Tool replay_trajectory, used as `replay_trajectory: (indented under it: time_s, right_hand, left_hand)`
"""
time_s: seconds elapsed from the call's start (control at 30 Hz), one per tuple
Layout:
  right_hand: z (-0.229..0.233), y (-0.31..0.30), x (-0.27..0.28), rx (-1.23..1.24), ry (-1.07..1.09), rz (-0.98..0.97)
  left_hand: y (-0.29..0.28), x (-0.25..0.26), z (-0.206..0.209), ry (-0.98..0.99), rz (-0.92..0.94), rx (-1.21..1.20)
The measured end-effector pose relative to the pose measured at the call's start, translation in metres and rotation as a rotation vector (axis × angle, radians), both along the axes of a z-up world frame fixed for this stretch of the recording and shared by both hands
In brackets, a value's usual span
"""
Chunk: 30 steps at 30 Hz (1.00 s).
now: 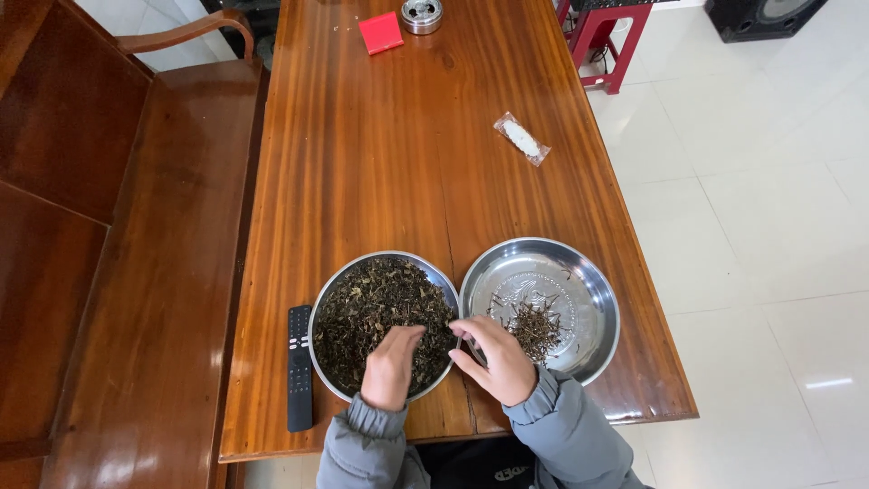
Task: Manually sorting dried tea leaves by picking out stems and debris and placing them into a separate metal bowl.
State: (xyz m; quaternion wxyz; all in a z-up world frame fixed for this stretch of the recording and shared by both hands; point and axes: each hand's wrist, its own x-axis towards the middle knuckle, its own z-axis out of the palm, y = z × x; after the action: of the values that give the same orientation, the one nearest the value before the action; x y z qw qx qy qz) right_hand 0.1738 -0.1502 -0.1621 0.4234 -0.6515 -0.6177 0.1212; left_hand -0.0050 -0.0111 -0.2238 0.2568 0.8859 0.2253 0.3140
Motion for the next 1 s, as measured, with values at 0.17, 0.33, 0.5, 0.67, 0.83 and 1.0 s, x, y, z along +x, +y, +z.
replay_trajectory:
  time_s: [0.17, 0.33, 0.5, 0.67, 0.83, 1.0]
  right_hand:
    - [0.008, 0.002, -0.005, -0.025, 0.067, 0.007]
    - [0.019, -0.003, -0.005, 0.076, 0.136, 0.037]
    - [0.015, -0.007, 0.000, 0.084, 0.135, 0.012]
    - [0.013, -0.015, 0.005, 0.067, 0.118, -0.018]
    - [0.015, -0.023, 0.014, 0.089, 0.089, -0.031]
    - [0.010, -0.030, 0.024, 0.113, 0.018, -0.095]
  left_hand:
    - [-0.022, 0.007, 0.042, -0.096, -0.148, -0.135]
    - [-0.032, 0.013, 0.075, -0.163, -0.174, -0.290]
    - [-0.037, 0.017, 0.069, -0.142, -0.180, -0.331]
    - [-0.040, 0.024, 0.061, -0.134, -0.182, -0.309]
    - [-0.043, 0.038, 0.042, -0.079, -0.191, -0.277]
    - [-0.054, 0.057, 0.051, -0.125, -0.181, -0.211]
